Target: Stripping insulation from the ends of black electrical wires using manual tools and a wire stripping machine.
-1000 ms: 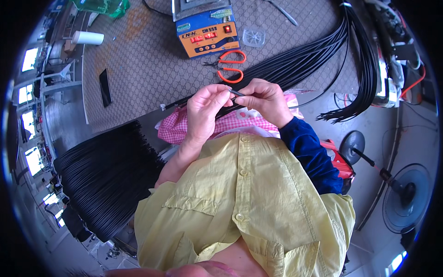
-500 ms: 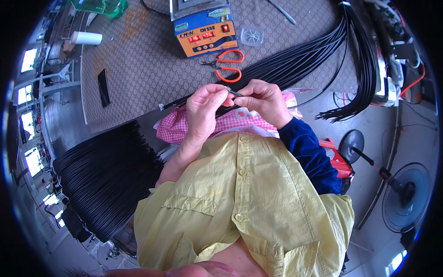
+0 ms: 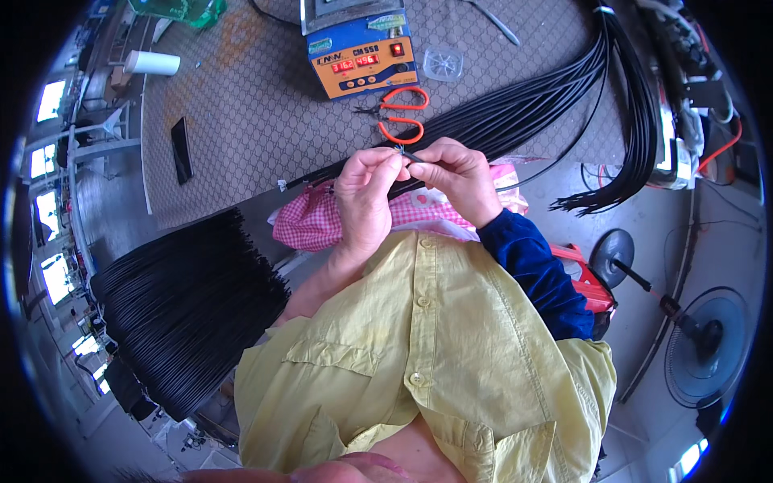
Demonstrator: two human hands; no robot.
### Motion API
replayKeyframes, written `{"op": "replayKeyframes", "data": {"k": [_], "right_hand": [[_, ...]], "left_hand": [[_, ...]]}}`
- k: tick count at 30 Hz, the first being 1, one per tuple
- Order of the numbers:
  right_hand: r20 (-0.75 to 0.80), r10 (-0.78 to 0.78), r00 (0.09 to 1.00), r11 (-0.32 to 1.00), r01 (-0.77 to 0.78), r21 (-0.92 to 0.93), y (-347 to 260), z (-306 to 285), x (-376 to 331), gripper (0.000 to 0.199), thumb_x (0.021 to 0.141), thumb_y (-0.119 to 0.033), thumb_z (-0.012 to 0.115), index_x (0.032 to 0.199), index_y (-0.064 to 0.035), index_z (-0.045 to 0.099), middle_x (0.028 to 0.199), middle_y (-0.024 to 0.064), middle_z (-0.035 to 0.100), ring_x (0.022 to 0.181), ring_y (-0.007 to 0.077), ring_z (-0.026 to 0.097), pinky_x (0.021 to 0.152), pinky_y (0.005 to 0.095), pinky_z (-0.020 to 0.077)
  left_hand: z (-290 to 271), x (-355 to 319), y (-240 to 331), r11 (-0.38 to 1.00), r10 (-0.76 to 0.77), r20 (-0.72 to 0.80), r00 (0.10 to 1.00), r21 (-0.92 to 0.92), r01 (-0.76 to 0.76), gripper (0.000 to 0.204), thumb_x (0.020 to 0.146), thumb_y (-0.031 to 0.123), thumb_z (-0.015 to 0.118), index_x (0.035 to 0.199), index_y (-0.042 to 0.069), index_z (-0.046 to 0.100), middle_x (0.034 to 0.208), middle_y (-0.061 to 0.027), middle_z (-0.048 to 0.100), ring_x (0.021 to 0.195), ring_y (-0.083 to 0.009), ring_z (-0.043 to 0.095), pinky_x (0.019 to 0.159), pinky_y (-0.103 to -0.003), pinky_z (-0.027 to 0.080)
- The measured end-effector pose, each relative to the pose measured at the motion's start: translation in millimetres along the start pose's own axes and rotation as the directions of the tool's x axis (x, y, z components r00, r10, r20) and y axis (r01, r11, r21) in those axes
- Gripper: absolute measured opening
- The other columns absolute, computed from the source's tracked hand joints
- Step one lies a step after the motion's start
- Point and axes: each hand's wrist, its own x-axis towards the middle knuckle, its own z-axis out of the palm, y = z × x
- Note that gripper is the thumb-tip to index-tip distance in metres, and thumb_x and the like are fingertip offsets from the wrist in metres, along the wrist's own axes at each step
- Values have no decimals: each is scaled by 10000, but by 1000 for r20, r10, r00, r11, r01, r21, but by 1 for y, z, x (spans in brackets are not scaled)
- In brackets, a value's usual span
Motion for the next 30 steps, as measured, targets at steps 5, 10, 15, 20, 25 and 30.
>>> {"op": "replayKeyframes", "data": {"k": [5,10,15,20,25,30], "right_hand": [[-8,-15,1000,1000,15,-4,4,0,0,121,781,-43,629,890,8,632,789,16,545,656,64,519,570,190,444],[-16,84,996,987,-81,141,-3,2,-1,144,789,-36,622,926,-1,599,745,9,575,602,59,514,538,185,433],[-15,113,993,976,-109,188,-5,-7,-2,132,801,-50,614,922,-6,584,702,-2,565,548,43,487,481,171,386],[-64,93,994,992,-87,94,-12,-17,3,145,810,-67,610,938,-4,582,693,-19,542,538,34,462,475,163,365],[-229,-114,967,894,0,-448,-28,-53,34,127,763,-56,631,878,-24,588,652,-8,539,542,41,471,490,191,387],[-34,-380,924,450,152,-880,-38,-83,80,106,736,-90,615,824,-33,599,681,96,568,599,214,564,573,293,453]], "left_hand": [[1,-1,-3,999,4,-10,1000,-36,-4,70,813,-35,531,874,-3,544,811,-79,585,703,-103,544,676,-227,457],[0,1,1,984,-151,-18,988,-95,149,75,823,17,554,895,18,533,827,-57,576,704,-103,546,677,-230,459],[-5,4,5,931,-284,12,959,-238,278,91,860,109,532,917,40,523,816,-36,569,703,-96,537,671,-229,452],[-15,4,-2,927,-366,-15,931,-93,363,91,859,112,534,917,43,525,808,-32,565,692,-84,531,662,-214,444],[-30,1,-16,947,-305,60,951,129,295,89,845,70,550,915,22,521,801,-22,554,686,-69,529,633,-192,447],[-43,-2,-28,936,-253,54,966,267,230,83,832,40,561,891,0,517,777,-9,541,655,-58,525,586,-186,447]]}}
